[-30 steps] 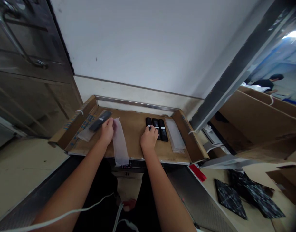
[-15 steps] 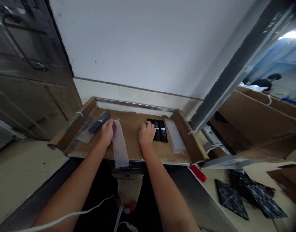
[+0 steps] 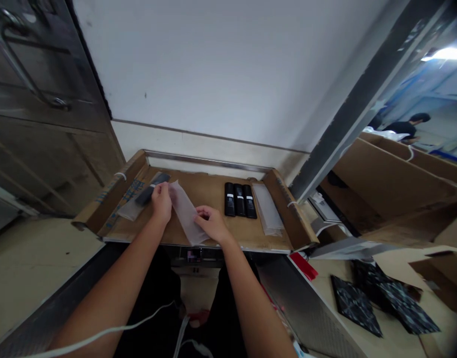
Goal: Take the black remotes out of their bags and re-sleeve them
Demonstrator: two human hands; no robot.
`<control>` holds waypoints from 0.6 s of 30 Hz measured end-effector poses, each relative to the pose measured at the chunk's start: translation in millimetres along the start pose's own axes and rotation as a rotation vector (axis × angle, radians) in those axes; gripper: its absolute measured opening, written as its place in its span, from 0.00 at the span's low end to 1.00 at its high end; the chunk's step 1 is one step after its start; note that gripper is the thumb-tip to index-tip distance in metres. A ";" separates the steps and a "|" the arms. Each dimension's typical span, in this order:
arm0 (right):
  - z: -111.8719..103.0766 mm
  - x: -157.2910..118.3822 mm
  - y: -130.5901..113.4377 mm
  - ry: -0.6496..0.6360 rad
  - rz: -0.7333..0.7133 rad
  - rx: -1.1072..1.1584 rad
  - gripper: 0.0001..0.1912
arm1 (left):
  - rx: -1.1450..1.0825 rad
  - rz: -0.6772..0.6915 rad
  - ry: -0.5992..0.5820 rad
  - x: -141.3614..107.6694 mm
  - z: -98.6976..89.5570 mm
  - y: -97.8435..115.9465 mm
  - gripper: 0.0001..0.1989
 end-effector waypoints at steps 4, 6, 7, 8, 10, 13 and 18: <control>-18.9 -9.2 -2.2 -0.056 0.069 0.114 0.13 | -0.025 -0.024 -0.120 -0.5 9.7 0.0 0.20; -35.1 -17.1 -2.2 -0.056 0.103 0.112 0.13 | -0.045 -0.056 -0.187 -2.6 14.6 1.0 0.21; -43.6 -21.5 -1.5 -0.049 0.116 0.109 0.13 | -0.057 -0.078 -0.209 -3.8 16.3 1.4 0.21; -51.6 -25.9 -0.3 -0.039 0.126 0.109 0.14 | -0.067 -0.100 -0.227 -5.1 17.7 1.6 0.21; -63.9 -33.9 3.4 -0.022 0.143 0.120 0.16 | -0.086 -0.131 -0.270 -7.6 21.0 2.5 0.20; -72.5 -41.0 8.7 0.008 0.138 0.136 0.17 | -0.088 -0.136 -0.382 -11.7 28.4 4.2 0.19; -90.7 -48.3 15.1 0.315 0.057 0.205 0.22 | -0.023 -0.147 -0.546 -17.7 34.8 1.6 0.08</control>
Point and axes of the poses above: each hand's wrist, its own x-axis towards the middle knuckle, its own z-axis out of the palm, y = z × x, the point moved 7 cm from there along x, towards the middle knuckle, and after that the axes turned 8 degrees about -y, right-handed, at the moved point
